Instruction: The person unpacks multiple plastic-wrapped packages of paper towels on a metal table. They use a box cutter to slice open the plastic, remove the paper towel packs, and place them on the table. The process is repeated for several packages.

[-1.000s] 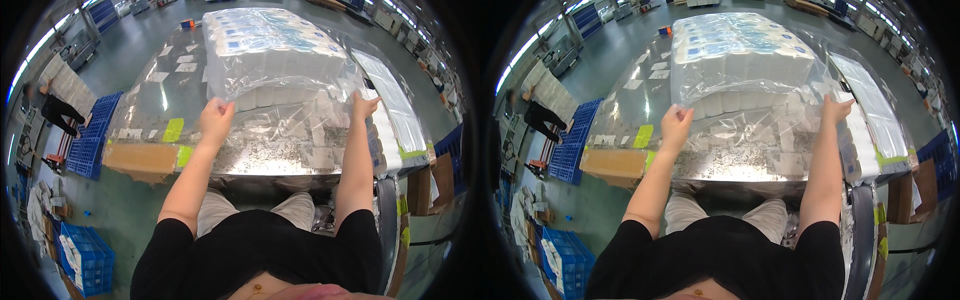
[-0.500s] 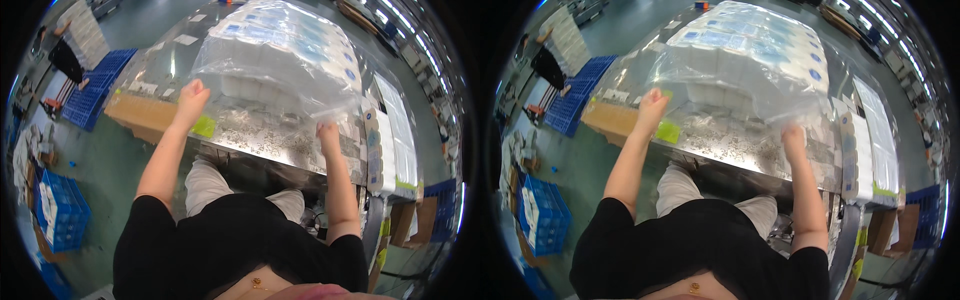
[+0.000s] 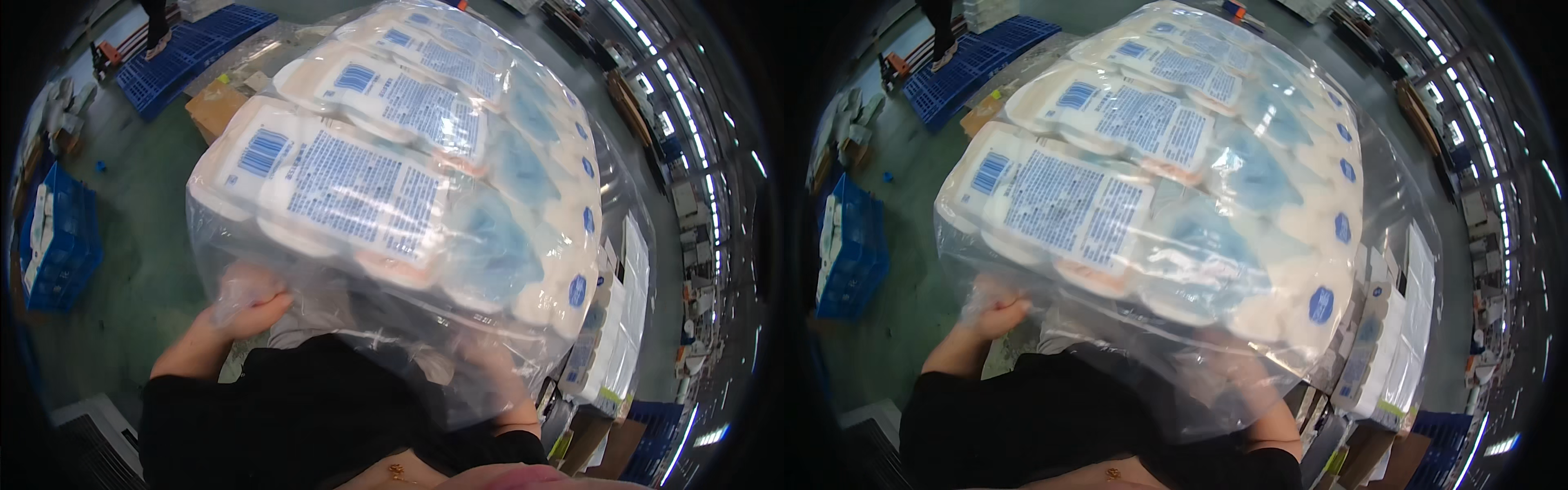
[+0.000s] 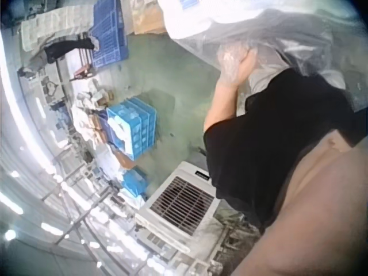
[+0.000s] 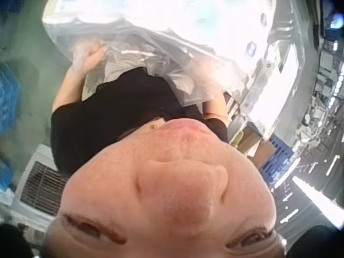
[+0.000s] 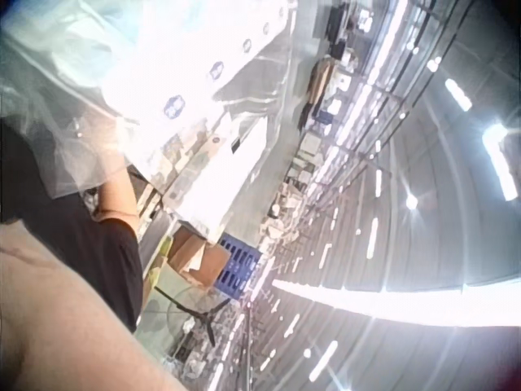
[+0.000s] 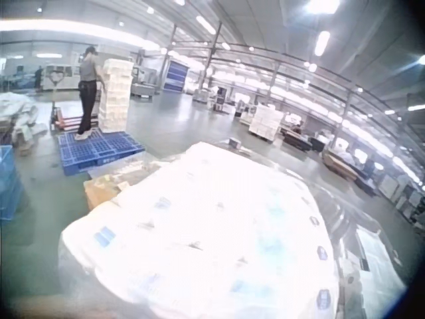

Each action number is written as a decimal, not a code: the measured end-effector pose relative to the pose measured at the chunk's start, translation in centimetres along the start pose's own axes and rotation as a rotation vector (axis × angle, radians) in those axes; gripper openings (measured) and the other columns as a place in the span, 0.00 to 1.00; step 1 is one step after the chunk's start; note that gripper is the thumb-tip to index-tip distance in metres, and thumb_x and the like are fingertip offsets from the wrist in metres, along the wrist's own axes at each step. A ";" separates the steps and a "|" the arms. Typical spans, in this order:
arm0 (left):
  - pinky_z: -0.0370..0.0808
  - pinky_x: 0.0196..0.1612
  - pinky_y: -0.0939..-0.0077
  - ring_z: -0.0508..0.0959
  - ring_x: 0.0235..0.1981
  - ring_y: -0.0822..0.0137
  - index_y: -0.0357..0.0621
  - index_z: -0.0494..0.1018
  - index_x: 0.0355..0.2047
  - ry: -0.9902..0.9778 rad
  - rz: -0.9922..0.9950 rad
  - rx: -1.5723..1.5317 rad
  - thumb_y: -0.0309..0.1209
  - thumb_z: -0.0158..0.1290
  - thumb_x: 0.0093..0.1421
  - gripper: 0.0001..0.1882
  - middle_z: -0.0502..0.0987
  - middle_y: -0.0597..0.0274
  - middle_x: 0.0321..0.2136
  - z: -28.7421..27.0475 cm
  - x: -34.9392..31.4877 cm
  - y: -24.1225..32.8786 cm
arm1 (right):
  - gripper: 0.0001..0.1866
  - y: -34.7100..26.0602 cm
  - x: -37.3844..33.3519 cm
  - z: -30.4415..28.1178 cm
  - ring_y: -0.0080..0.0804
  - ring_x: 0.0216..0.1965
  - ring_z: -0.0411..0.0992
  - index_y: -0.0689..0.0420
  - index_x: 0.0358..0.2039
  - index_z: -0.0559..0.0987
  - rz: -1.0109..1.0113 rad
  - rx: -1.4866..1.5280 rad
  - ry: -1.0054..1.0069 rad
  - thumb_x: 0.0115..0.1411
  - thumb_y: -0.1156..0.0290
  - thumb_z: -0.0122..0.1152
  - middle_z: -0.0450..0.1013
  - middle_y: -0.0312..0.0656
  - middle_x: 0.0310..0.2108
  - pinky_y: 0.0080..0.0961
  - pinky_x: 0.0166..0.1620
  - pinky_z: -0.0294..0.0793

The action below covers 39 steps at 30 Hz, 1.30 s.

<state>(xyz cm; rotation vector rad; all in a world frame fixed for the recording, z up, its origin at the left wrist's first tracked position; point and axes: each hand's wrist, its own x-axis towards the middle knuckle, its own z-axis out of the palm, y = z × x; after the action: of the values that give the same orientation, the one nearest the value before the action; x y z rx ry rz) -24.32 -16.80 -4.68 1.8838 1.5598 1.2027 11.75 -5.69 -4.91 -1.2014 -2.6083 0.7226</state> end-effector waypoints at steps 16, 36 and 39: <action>0.69 0.48 0.61 0.73 0.46 0.47 0.39 0.67 0.46 0.405 -0.298 0.244 0.29 0.46 0.51 0.20 0.74 0.43 0.41 -3.4 32.6 -17.3 | 0.14 3.8 39.4 -1.5 0.55 0.37 0.73 0.64 0.30 0.78 0.081 -0.421 0.143 0.56 0.67 0.49 0.74 0.59 0.32 0.43 0.43 0.71; 0.44 0.61 0.37 0.50 0.65 0.47 0.46 0.59 0.60 -0.420 0.234 0.287 0.37 0.54 0.53 0.33 0.56 0.47 0.61 20.7 15.6 0.2 | 0.09 10.6 9.3 -6.0 0.47 0.34 0.74 0.58 0.30 0.78 0.258 -0.089 0.684 0.52 0.74 0.49 0.75 0.50 0.30 0.37 0.39 0.72; 0.42 0.62 0.39 0.51 0.65 0.47 0.46 0.61 0.59 -0.469 0.318 0.445 0.43 0.54 0.54 0.33 0.56 0.49 0.62 25.3 13.8 1.6 | 0.12 19.6 -0.9 -12.8 0.49 0.39 0.72 0.58 0.34 0.77 0.555 -0.167 0.925 0.54 0.75 0.46 0.74 0.53 0.35 0.39 0.43 0.70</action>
<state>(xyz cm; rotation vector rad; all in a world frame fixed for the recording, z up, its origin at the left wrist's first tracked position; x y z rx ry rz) -2.79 0.82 -12.27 2.5430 1.3704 0.4680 29.91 9.03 -3.55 -1.7759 -1.6003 -0.0404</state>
